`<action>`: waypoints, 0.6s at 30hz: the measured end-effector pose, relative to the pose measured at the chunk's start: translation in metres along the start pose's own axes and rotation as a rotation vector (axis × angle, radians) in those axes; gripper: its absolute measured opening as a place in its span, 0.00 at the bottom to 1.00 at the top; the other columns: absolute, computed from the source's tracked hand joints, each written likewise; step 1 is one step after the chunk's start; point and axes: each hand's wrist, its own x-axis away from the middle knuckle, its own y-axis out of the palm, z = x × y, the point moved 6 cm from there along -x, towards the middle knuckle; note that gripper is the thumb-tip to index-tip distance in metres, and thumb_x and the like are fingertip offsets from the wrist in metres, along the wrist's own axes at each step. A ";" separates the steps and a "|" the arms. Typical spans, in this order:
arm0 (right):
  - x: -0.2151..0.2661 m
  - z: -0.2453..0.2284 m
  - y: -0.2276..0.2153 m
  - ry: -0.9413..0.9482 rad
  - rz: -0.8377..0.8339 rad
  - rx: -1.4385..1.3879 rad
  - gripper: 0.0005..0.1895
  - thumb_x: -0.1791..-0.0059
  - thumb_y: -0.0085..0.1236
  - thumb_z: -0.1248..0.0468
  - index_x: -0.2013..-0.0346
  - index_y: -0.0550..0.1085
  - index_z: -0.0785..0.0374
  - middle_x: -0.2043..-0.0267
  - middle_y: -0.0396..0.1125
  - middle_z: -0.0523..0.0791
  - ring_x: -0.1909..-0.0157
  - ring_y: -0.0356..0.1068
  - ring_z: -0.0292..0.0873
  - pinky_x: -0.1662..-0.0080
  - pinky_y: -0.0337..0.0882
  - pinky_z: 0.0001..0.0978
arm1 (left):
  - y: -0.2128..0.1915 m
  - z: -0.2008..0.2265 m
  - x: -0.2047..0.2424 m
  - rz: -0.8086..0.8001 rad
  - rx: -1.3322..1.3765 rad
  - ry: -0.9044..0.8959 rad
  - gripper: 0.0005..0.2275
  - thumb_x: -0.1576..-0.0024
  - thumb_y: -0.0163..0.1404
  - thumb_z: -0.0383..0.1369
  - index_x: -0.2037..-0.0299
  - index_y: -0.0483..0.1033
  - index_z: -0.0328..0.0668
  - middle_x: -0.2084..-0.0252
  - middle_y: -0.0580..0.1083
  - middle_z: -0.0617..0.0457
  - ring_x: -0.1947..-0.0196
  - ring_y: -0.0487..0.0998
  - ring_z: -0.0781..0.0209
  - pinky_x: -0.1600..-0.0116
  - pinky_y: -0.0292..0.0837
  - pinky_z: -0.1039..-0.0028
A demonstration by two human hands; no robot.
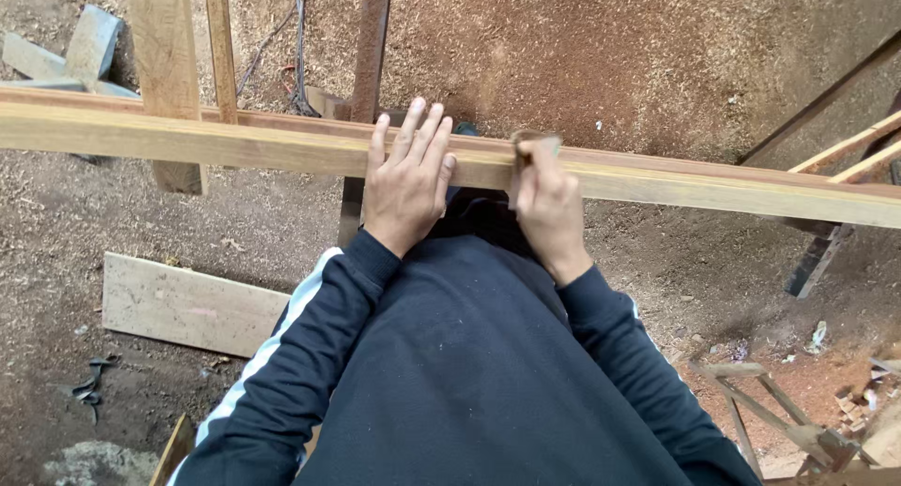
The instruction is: The person sands the surface of a wooden frame by hand using a small piece of sandpaper.
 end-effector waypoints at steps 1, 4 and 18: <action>-0.001 -0.003 0.006 -0.021 0.005 0.018 0.08 0.43 0.45 0.74 0.51 0.70 0.65 0.65 0.73 0.51 0.75 0.75 0.49 0.74 0.73 0.39 | 0.000 0.000 0.002 -0.003 -0.008 -0.001 0.20 0.29 0.39 0.40 0.32 0.71 0.39 0.28 0.67 0.50 0.23 0.57 0.57 0.22 0.41 0.52; 0.005 -0.023 0.024 -0.175 0.054 0.050 0.11 0.45 0.47 0.75 0.48 0.71 0.64 0.64 0.73 0.53 0.72 0.74 0.50 0.71 0.73 0.41 | 0.001 0.003 0.002 -0.015 -0.018 0.002 0.21 0.28 0.39 0.40 0.29 0.69 0.39 0.25 0.65 0.50 0.22 0.55 0.57 0.21 0.40 0.52; 0.013 -0.022 0.010 -0.210 0.045 0.053 0.13 0.47 0.48 0.77 0.50 0.73 0.65 0.66 0.73 0.53 0.69 0.75 0.52 0.67 0.75 0.42 | -0.001 0.001 0.001 0.011 -0.036 0.023 0.20 0.29 0.40 0.40 0.32 0.72 0.39 0.28 0.67 0.50 0.23 0.59 0.56 0.22 0.43 0.53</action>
